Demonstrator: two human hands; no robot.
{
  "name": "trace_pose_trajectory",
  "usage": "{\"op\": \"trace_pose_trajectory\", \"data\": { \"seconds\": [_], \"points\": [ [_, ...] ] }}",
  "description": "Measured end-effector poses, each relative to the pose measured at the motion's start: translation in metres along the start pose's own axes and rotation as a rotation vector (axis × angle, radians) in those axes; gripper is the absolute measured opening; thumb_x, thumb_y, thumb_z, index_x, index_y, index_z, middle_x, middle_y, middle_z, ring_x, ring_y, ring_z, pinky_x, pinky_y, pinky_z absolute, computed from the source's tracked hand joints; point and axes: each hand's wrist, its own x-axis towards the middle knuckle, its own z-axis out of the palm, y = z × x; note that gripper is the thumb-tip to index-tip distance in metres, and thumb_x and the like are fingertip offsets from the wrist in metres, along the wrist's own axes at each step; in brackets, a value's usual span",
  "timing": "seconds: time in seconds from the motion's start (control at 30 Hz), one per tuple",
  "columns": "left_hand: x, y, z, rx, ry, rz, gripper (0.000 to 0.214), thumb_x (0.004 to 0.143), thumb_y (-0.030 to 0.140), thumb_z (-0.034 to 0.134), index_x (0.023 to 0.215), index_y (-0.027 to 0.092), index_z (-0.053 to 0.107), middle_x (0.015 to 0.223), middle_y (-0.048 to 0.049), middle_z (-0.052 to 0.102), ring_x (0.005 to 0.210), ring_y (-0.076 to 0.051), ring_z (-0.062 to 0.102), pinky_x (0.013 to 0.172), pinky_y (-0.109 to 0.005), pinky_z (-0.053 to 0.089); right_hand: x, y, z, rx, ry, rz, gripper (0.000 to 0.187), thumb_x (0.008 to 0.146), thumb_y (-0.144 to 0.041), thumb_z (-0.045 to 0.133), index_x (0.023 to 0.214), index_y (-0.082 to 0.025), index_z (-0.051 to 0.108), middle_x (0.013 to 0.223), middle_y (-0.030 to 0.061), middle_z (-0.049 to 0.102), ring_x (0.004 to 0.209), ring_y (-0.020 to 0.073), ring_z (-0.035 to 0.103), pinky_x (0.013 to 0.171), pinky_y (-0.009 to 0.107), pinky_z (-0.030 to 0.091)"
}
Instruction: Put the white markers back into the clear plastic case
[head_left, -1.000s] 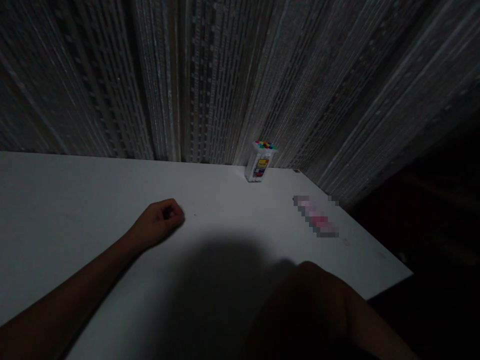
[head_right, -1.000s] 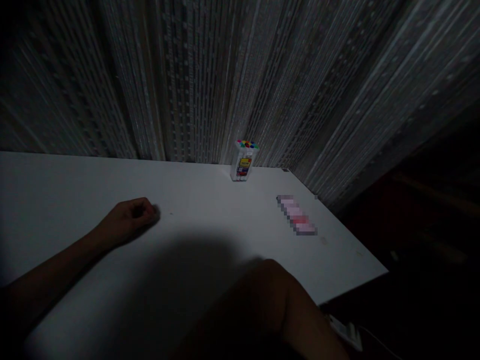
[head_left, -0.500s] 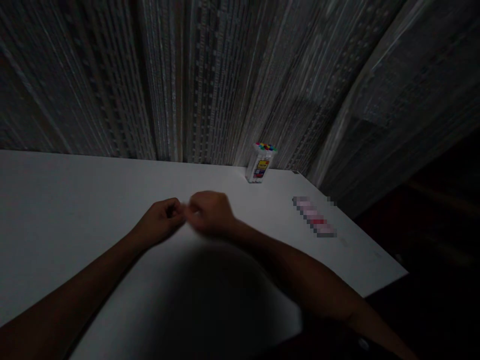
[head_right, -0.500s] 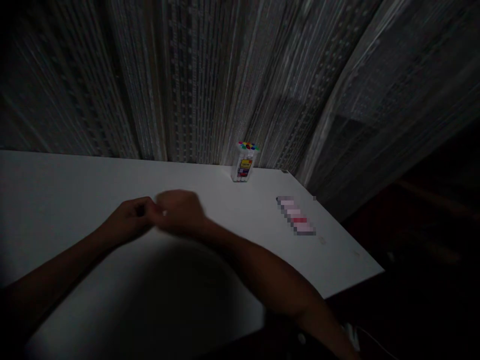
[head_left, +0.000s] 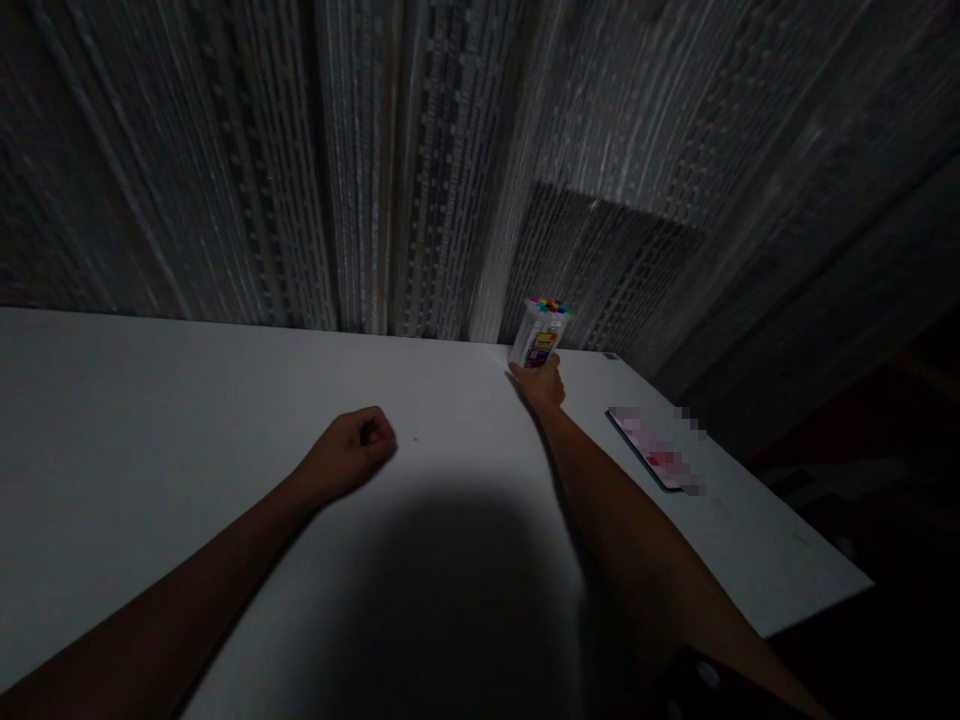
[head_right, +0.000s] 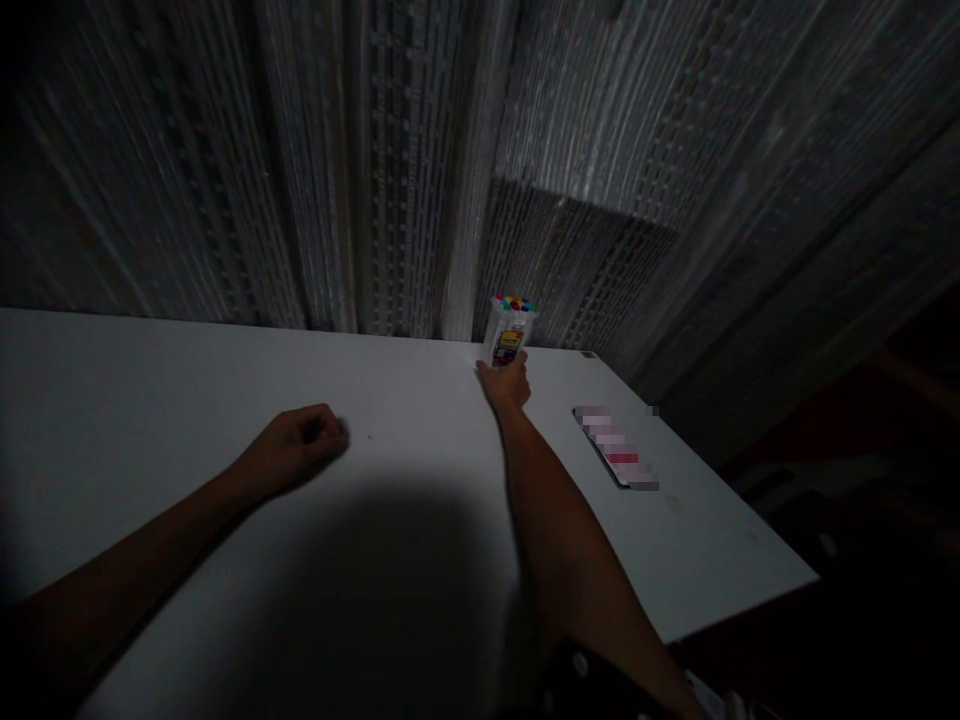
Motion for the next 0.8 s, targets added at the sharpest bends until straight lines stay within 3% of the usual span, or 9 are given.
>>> {"op": "trace_pose_trajectory", "data": {
  "seconds": [0.13, 0.23, 0.3, 0.37, 0.5, 0.57, 0.63, 0.7, 0.8],
  "points": [
    [0.001, -0.004, 0.002, -0.063, -0.003, 0.005, 0.013, 0.060, 0.019, 0.058, 0.055, 0.016, 0.047, 0.049, 0.0046, 0.042, 0.047, -0.008, 0.035, 0.045, -0.019, 0.026, 0.013, -0.004, -0.003, -0.009, -0.035, 0.053, 0.072, 0.060, -0.053, 0.065, 0.117, -0.017, 0.038, 0.110, 0.0159, 0.058, 0.099, 0.0293, 0.057, 0.079, 0.039, 0.045],
    [0.002, -0.005, 0.004, -0.075, 0.026, 0.039, 0.012, 0.061, 0.016, 0.060, 0.056, 0.015, 0.049, 0.050, 0.0041, 0.043, 0.049, -0.009, 0.037, 0.045, -0.018, 0.027, 0.003, -0.008, -0.006, 0.031, -0.046, 0.040, 0.062, 0.061, -0.048, 0.065, 0.110, -0.017, 0.044, 0.106, 0.0145, 0.060, 0.095, 0.0268, 0.058, 0.075, 0.035, 0.046],
    [0.002, -0.002, 0.006, -0.103, 0.059, 0.076, 0.011, 0.061, 0.016, 0.062, 0.060, 0.015, 0.052, 0.054, 0.0035, 0.045, 0.051, -0.009, 0.039, 0.047, -0.018, 0.029, -0.016, -0.012, -0.010, 0.097, -0.066, -0.066, 0.057, 0.062, -0.048, 0.063, 0.107, -0.018, 0.045, 0.101, 0.0114, 0.062, 0.093, 0.0252, 0.059, 0.074, 0.034, 0.045],
    [0.001, 0.005, 0.006, -0.204, 0.113, 0.070, 0.015, 0.063, 0.020, 0.065, 0.074, 0.016, 0.056, 0.065, 0.0014, 0.052, 0.057, -0.010, 0.045, 0.050, -0.018, 0.035, -0.044, -0.014, -0.017, 0.149, -0.136, -0.268, 0.056, 0.062, -0.048, 0.063, 0.107, -0.019, 0.046, 0.098, 0.0084, 0.063, 0.088, 0.0248, 0.060, 0.071, 0.033, 0.044],
    [-0.006, 0.028, -0.002, -0.623, 0.181, -0.009, 0.047, 0.067, 0.040, 0.064, 0.109, 0.025, 0.049, 0.099, -0.0053, 0.058, 0.075, -0.019, 0.057, 0.048, -0.023, 0.046, -0.107, -0.022, -0.040, 0.115, -0.245, -0.663, 0.058, 0.064, -0.039, 0.062, 0.117, -0.024, 0.043, 0.105, 0.0051, 0.059, 0.089, 0.0230, 0.058, 0.075, 0.033, 0.043],
    [-0.011, 0.040, -0.009, -0.821, 0.180, 0.014, 0.051, 0.071, 0.048, 0.059, 0.115, 0.027, 0.046, 0.102, -0.0062, 0.058, 0.078, -0.021, 0.060, 0.050, -0.028, 0.049, -0.131, -0.030, -0.050, 0.066, -0.283, -0.797, 0.067, 0.061, -0.031, 0.063, 0.123, -0.022, 0.040, 0.114, 0.0080, 0.053, 0.093, 0.0236, 0.055, 0.080, 0.034, 0.043],
    [-0.015, 0.049, -0.016, -0.873, 0.201, 0.022, 0.049, 0.073, 0.050, 0.057, 0.114, 0.024, 0.049, 0.091, -0.0051, 0.061, 0.069, -0.020, 0.061, 0.052, -0.029, 0.051, -0.146, -0.040, -0.056, 0.051, -0.318, -0.855, 0.070, 0.058, -0.024, 0.063, 0.124, -0.020, 0.041, 0.117, 0.0099, 0.050, 0.095, 0.0245, 0.053, 0.083, 0.036, 0.043],
    [-0.015, 0.052, -0.021, -0.783, 0.237, -0.043, 0.043, 0.073, 0.048, 0.058, 0.108, 0.022, 0.053, 0.082, -0.0039, 0.063, 0.061, -0.019, 0.061, 0.048, -0.028, 0.050, -0.152, -0.049, -0.057, 0.119, -0.331, -0.849, 0.069, 0.055, -0.018, 0.063, 0.121, -0.019, 0.044, 0.115, 0.0097, 0.048, 0.098, 0.0243, 0.052, 0.086, 0.037, 0.042],
    [-0.012, 0.051, -0.025, -0.761, 0.249, -0.228, 0.039, 0.076, 0.049, 0.054, 0.099, 0.018, 0.057, 0.081, -0.0079, 0.066, 0.063, -0.023, 0.064, 0.048, -0.032, 0.051, -0.148, -0.058, -0.051, 0.422, -0.376, -0.800, 0.066, 0.050, -0.011, 0.064, 0.114, -0.020, 0.049, 0.115, 0.0081, 0.046, 0.104, 0.0231, 0.048, 0.090, 0.035, 0.041]
  ]
}}
